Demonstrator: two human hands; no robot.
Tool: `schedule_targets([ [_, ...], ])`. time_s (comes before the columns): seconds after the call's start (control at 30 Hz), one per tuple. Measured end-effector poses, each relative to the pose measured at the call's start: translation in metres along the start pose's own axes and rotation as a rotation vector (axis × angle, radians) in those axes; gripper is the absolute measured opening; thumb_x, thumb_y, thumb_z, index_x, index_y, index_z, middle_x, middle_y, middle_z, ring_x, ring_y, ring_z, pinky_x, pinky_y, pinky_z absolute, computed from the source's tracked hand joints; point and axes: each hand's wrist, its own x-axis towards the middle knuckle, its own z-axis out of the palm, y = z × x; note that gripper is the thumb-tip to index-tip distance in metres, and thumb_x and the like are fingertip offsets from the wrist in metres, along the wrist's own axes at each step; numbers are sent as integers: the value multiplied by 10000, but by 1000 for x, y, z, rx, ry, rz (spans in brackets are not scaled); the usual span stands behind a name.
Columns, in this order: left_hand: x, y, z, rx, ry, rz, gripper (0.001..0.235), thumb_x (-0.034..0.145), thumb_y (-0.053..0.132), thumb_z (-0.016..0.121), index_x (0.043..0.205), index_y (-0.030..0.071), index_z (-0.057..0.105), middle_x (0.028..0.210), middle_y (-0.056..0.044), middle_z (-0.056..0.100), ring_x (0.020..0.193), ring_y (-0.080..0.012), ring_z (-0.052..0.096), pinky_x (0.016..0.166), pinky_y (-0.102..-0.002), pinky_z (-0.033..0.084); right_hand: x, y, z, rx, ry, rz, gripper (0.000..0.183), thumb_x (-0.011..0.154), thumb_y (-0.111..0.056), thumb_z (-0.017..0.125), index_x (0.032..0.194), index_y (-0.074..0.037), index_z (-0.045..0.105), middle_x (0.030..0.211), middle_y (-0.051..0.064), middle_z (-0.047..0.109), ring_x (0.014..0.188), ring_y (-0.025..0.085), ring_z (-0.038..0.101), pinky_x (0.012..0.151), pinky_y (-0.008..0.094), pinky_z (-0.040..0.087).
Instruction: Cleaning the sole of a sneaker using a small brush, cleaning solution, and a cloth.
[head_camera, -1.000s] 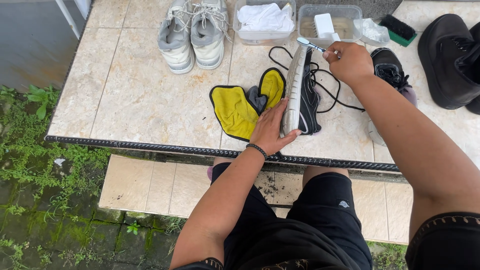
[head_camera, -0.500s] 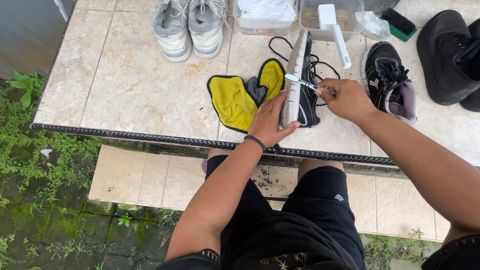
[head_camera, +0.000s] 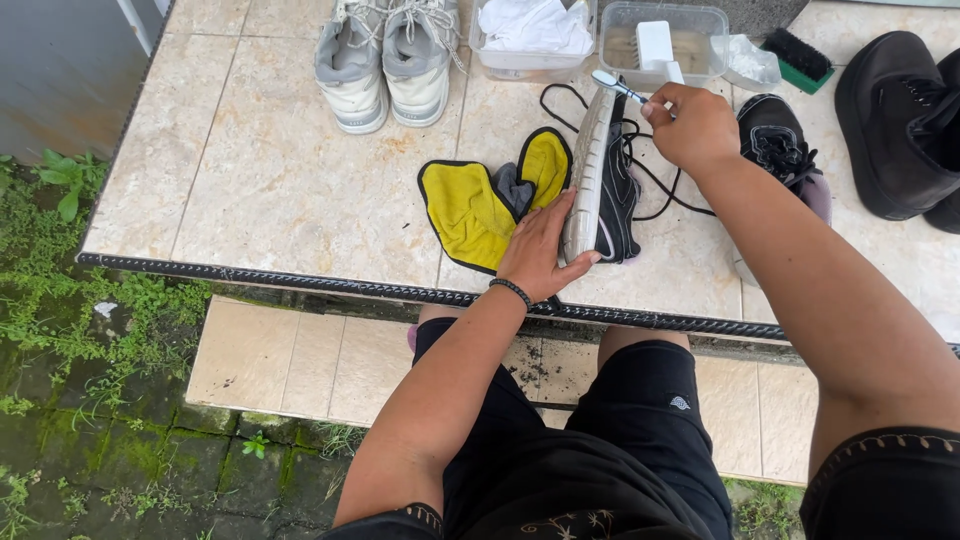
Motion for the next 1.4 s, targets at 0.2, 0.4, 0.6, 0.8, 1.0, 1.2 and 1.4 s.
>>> schedule_targets([
  [0.2,-1,-2,2,0,-6,-2,946,937,640,553,1611,74,205,1614,-197,365,1471,-347,422,1252,-495,243,-18,-16,2,93,-31,31,183,1053,-372,621,1169,-301,743,1027,110,713,1007,385,684,837,505,540],
  [0.4,0,-2,1,0,-12,-13,949,936,669,534,1605,78,214,1614,-190,371,1481,-338,416,1262,-495,236,-93,-40,-21,99,-139,-14,185,1046,-336,629,1167,-267,751,991,155,727,1021,440,675,867,555,534],
  [0.6,0,-8,10,30,0,-11,930,929,674,528,1599,97,240,1582,-176,419,1440,-326,470,1258,-484,239,-145,-55,-39,82,-196,-40,179,1029,-313,622,1142,-269,754,1019,180,751,990,441,691,862,552,541],
  [0.8,0,-7,7,28,5,-10,921,931,669,534,1610,122,235,1572,-170,439,1443,-314,472,1253,-482,259,-93,-38,-29,97,-32,-67,193,1074,-355,644,1215,-248,721,1043,151,731,1029,420,675,850,542,530],
  [1.0,0,14,-15,-27,-38,-39,886,882,684,541,1536,132,313,1617,-174,373,1486,-342,396,1209,-525,303,-65,-71,-14,560,-103,167,188,1147,-290,507,1052,-146,581,722,24,520,541,157,519,525,309,500],
  [1.2,-4,7,-6,-116,91,5,960,835,685,687,1468,79,295,1603,-244,317,1445,-413,421,1214,-544,316,-70,-34,50,680,-82,-79,204,1153,-212,513,1133,-46,630,851,93,686,550,123,576,525,236,462],
  [1.4,-5,8,-6,-63,90,0,1162,822,725,698,1637,142,109,1640,-243,235,1483,-437,362,1214,-555,311,-101,-50,1,710,-106,-107,78,1095,-107,639,1077,-36,664,890,84,702,497,114,559,516,215,454],
])
